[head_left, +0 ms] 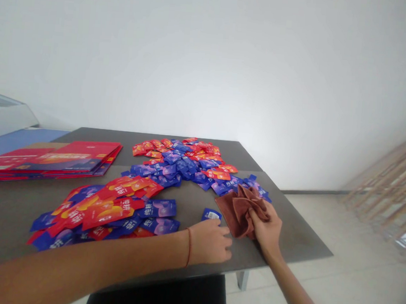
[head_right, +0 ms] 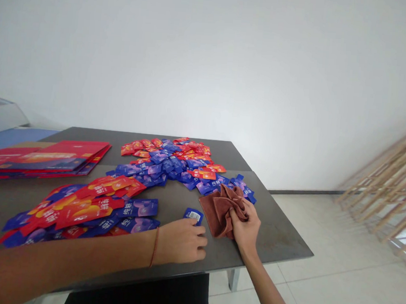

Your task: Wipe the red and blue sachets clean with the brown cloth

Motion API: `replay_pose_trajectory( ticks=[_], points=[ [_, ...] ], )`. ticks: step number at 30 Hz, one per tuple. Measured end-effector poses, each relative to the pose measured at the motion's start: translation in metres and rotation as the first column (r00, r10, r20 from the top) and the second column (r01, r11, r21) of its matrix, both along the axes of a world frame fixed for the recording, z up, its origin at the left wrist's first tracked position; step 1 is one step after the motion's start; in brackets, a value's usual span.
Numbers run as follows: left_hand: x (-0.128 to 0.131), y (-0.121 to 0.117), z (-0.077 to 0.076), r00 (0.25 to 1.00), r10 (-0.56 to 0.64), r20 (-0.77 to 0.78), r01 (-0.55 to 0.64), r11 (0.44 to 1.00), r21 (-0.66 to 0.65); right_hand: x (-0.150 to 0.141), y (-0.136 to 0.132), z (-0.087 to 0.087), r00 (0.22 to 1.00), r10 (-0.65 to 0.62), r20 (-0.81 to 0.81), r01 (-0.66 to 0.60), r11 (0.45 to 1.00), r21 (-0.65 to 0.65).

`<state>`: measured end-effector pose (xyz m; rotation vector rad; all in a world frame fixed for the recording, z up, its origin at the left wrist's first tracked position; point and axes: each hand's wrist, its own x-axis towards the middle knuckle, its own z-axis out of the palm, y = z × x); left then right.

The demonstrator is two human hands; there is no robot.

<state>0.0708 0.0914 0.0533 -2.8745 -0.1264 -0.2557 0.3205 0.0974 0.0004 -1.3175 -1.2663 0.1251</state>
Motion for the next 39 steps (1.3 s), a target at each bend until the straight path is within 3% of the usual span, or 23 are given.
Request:
replay_pose_trajectory(
  ticks=[7,13,19,22,29,35,39],
  points=[
    [-0.007,0.018,0.004,0.999,-0.028,-0.016,0.029,0.999,0.039,-0.002,-0.001,0.001,1.0,0.002,0.005,-0.002,1.0,0.019],
    [-0.012,0.037,0.025,0.998,-0.043,-0.039,0.046,0.997,0.062,-0.002,-0.001,0.0,1.0,0.005,-0.009,-0.005,1.0,-0.003],
    [-0.019,0.032,0.045,1.0,-0.023,0.013,0.021,0.995,0.095,0.0,0.001,-0.001,1.0,-0.012,-0.009,0.012,1.0,-0.007],
    [-0.032,0.024,0.039,0.999,0.007,0.053,-0.014,0.992,0.124,0.001,0.001,-0.002,1.0,0.0,-0.009,0.0,1.0,-0.015],
    [-0.065,0.012,0.008,0.982,0.181,0.052,-0.187,0.975,0.124,0.002,0.002,-0.005,1.0,-0.01,0.015,0.011,1.0,-0.017],
    [-0.07,-0.006,0.011,0.913,0.404,-0.05,-0.405,0.914,0.001,0.001,0.001,-0.002,0.997,0.002,0.076,-0.003,1.0,0.022],
    [-0.07,-0.023,0.012,0.896,0.434,-0.089,-0.44,0.896,-0.061,0.0,0.0,-0.001,0.994,0.007,0.113,-0.009,1.0,0.023]
  ],
)
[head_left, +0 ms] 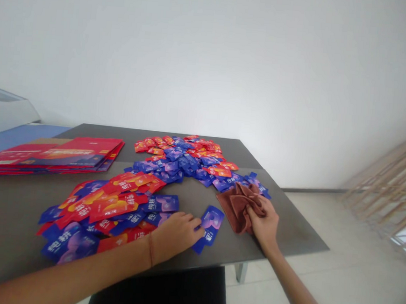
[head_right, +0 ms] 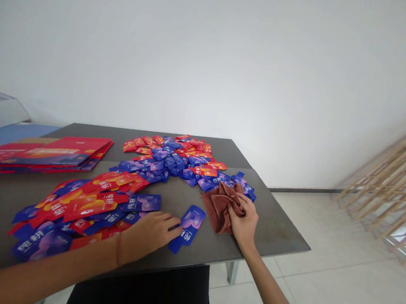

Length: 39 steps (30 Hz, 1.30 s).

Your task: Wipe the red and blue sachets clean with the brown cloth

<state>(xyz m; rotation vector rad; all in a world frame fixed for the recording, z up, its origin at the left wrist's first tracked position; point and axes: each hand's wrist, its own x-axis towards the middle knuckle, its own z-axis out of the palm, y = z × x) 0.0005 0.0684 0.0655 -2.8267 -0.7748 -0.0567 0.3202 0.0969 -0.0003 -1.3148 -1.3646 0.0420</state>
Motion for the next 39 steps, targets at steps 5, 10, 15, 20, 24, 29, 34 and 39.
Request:
replay_pose_trajectory(
  ticks=[5,10,15,20,24,29,34,39],
  points=[
    [-0.013,-0.025,-0.011,0.99,-0.001,0.138,0.005,1.0,-0.028,-0.004,-0.002,0.003,0.999,-0.011,0.047,0.012,1.0,-0.016],
    [-0.021,-0.05,-0.035,0.975,-0.08,0.208,0.076,0.997,0.026,-0.007,-0.002,0.006,0.997,-0.037,0.072,0.038,0.999,-0.012],
    [-0.021,-0.055,-0.048,0.977,-0.074,0.2,0.065,0.996,0.056,-0.013,-0.007,0.016,0.982,-0.048,0.184,0.039,0.998,0.049],
    [-0.021,-0.053,-0.052,0.976,-0.1,0.194,0.086,0.993,0.079,-0.045,-0.033,0.042,0.907,0.073,0.416,-0.132,0.985,0.114],
    [-0.018,-0.055,-0.05,0.973,-0.089,0.214,0.077,0.995,0.064,-0.083,-0.06,0.053,0.69,0.322,0.648,-0.366,0.928,-0.072],
    [-0.016,-0.055,-0.041,0.983,-0.032,0.178,0.037,0.999,-0.027,-0.108,-0.067,0.052,0.433,0.538,0.723,-0.452,0.824,-0.342],
    [-0.016,-0.055,-0.043,0.981,-0.052,0.186,0.054,0.999,-0.004,-0.106,-0.055,0.061,0.396,0.609,0.687,-0.396,0.788,-0.471],
    [-0.018,-0.053,-0.053,0.972,-0.094,0.214,0.083,0.995,0.063,-0.098,-0.039,0.069,0.42,0.616,0.666,-0.377,0.786,-0.489]
  ],
)
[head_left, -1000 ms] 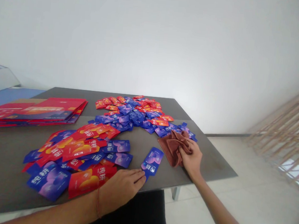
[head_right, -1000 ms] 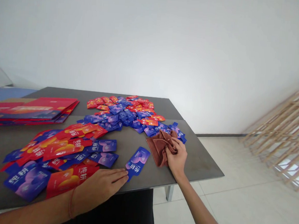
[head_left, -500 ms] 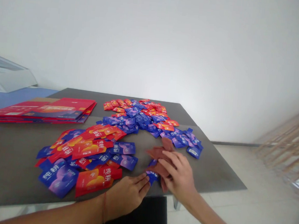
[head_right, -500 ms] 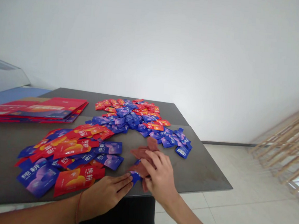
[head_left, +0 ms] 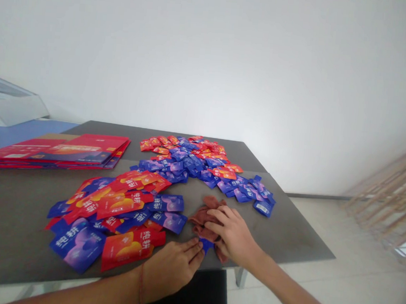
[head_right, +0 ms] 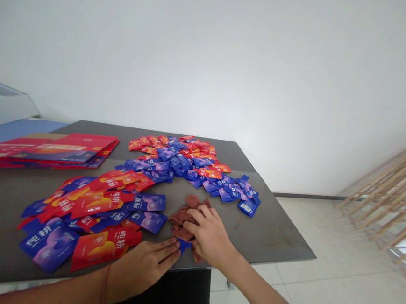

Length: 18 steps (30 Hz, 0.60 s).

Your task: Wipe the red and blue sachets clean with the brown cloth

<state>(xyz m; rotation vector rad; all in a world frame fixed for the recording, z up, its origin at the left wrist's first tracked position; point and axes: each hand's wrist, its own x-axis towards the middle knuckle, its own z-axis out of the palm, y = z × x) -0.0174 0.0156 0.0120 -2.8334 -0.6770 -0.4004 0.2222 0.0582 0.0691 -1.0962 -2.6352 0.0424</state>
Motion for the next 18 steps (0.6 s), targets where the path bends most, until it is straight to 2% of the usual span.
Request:
replay_pose_trajectory(
  ticks=[5,10,15,18],
  points=[
    [-0.001,0.0,0.003,1.0,-0.003,-0.016,0.003,1.0,-0.011,0.018,0.027,-0.001,0.998,0.019,-0.056,-0.016,0.999,0.049],
    [-0.003,0.0,0.004,1.0,-0.001,-0.032,0.0,0.999,-0.032,0.034,0.047,-0.011,0.99,-0.044,-0.137,0.058,0.994,0.095],
    [-0.002,0.001,-0.001,1.0,0.001,-0.023,-0.001,1.0,-0.007,0.029,0.032,-0.004,0.967,-0.034,-0.251,0.09,0.972,0.218],
    [-0.001,0.0,-0.001,1.0,-0.003,-0.006,0.003,1.0,0.007,0.017,0.014,0.004,0.963,0.039,-0.268,0.039,0.96,0.277]
  ],
)
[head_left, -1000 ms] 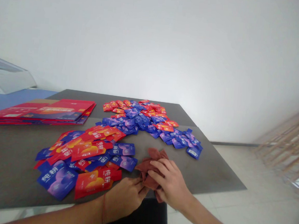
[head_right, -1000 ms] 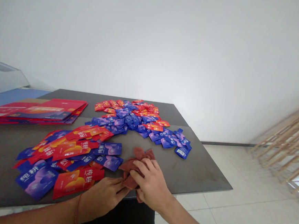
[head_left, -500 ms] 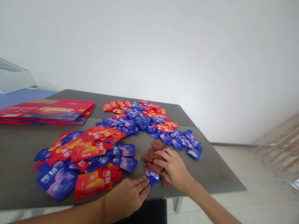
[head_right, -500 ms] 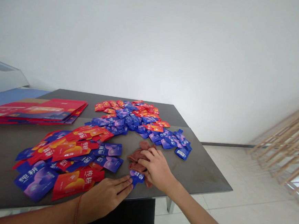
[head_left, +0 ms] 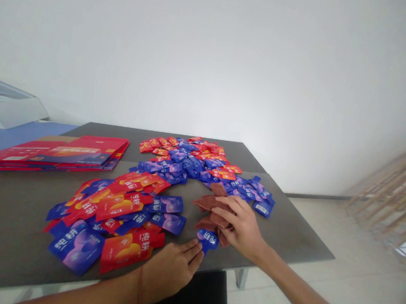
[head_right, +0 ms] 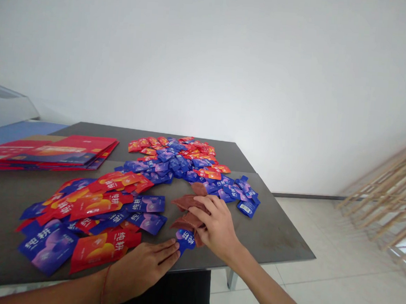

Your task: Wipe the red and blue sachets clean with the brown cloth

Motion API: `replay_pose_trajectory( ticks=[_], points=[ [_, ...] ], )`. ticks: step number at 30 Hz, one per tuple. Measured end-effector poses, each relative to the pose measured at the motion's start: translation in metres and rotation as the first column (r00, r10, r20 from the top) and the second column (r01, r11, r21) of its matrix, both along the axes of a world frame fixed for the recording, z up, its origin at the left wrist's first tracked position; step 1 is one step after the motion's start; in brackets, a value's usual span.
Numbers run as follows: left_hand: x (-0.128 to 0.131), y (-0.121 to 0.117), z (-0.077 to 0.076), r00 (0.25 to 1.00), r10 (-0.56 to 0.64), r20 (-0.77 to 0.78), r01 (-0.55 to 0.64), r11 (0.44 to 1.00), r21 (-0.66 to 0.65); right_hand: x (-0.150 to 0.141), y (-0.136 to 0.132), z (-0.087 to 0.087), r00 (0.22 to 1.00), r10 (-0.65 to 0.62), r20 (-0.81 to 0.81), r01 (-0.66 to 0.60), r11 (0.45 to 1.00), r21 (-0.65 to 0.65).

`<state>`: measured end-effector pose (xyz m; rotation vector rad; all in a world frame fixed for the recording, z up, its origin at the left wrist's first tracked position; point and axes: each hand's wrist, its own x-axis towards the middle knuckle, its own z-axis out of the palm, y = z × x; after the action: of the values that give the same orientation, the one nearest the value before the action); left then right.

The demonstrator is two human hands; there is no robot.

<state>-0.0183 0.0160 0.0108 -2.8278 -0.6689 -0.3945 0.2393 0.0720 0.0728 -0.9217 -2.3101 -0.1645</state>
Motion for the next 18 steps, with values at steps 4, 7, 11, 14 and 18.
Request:
replay_pose_trajectory(
  ticks=[4,7,11,14,18],
  points=[
    [0.002,-0.001,0.004,1.0,0.019,-0.01,-0.019,0.999,-0.033,-0.018,-0.019,-0.002,0.982,0.093,0.163,-0.083,0.994,-0.065],
    [0.003,-0.001,0.009,0.997,0.049,-0.054,-0.055,0.993,-0.1,-0.024,-0.026,-0.011,0.951,0.121,0.286,-0.085,0.987,-0.134],
    [0.002,-0.001,0.008,0.998,0.044,-0.04,-0.048,0.994,-0.099,-0.022,-0.022,-0.017,0.945,0.105,0.31,-0.054,0.984,-0.17],
    [0.001,0.001,0.003,1.0,0.015,-0.008,-0.015,0.999,-0.047,-0.017,-0.016,-0.015,0.954,0.086,0.286,-0.03,0.98,-0.195],
    [0.0,0.002,0.001,1.0,-0.002,0.005,0.002,1.0,-0.011,-0.012,-0.008,-0.009,0.958,0.079,0.274,-0.013,0.971,-0.237]
  ],
)
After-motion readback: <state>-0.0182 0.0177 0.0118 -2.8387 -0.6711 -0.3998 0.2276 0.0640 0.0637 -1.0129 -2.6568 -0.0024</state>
